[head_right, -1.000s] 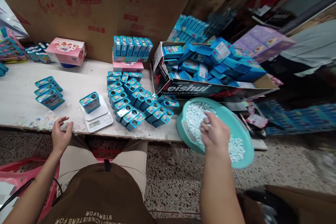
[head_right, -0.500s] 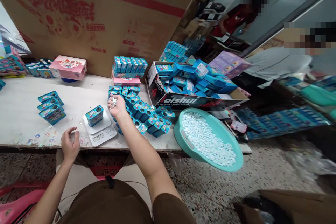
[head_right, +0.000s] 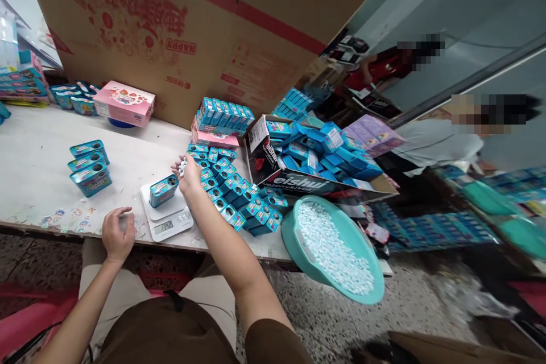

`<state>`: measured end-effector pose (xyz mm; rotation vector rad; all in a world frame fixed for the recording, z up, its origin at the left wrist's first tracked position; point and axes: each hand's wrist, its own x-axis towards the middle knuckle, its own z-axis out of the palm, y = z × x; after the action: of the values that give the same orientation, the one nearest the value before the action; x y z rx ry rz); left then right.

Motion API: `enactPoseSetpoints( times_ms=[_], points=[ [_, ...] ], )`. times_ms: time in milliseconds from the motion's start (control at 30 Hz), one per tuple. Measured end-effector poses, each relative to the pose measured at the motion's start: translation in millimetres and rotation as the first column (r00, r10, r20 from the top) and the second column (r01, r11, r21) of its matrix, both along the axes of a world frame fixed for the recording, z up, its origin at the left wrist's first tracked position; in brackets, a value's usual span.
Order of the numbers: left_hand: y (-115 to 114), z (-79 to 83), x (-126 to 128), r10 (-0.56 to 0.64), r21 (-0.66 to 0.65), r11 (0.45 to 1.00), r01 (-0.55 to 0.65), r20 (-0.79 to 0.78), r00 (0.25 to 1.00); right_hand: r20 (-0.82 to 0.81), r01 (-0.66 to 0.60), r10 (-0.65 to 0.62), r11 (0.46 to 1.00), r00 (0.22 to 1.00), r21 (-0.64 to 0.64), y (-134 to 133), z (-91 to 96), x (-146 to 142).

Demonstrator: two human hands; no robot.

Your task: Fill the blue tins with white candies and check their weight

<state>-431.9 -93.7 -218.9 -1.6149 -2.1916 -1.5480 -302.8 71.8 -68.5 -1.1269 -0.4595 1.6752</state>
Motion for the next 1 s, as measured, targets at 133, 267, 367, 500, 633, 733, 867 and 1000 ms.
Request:
enactPoseSetpoints(
  times_ms=[133,267,367,500,633,733,867,1000],
  points=[
    [0.2,2.0,1.7,0.015,-0.003,1.0,-0.015,0.007,1.0,0.049,-0.002,0.0,0.999,0.999,0.053,-1.3,-3.0,-2.5],
    [1.6,6.0,3.1,0.031,-0.018,0.999,-0.031,0.022,0.999,0.052,-0.011,0.008,0.997,0.999,0.073,-1.1,-3.7,-4.0],
    [2.2,6.7,3.6,0.053,-0.024,0.998,-0.052,0.037,0.998,0.07,-0.023,0.017,0.996,0.997,0.089,-1.7,-4.1,-4.2],
    [1.9,4.2,3.5,0.057,-0.032,0.998,-0.056,0.036,0.998,0.096,-0.038,0.025,0.99,0.995,0.138,-4.4,-3.9,-4.9],
    [1.1,1.6,3.3,0.052,-0.029,0.998,-0.051,0.025,0.998,0.124,-0.047,0.025,0.984,0.992,0.173,-7.7,-2.8,-6.2],
    [0.6,1.9,3.6,0.055,-0.029,0.998,-0.055,0.014,0.998,0.135,-0.044,0.021,0.984,0.991,0.17,-8.3,-2.3,-6.1],
    [1.2,3.8,4.5,0.067,-0.027,0.997,-0.067,-0.015,0.998,0.122,-0.034,0.018,0.991,0.992,0.127,-4.9,-2.2,-4.1],
    [2.6,3.3,5.2,0.077,-0.036,0.996,-0.078,-0.029,0.997,0.076,-0.036,0.032,0.998,0.997,0.051,0.3,-1.3,-0.2]
  ],
)
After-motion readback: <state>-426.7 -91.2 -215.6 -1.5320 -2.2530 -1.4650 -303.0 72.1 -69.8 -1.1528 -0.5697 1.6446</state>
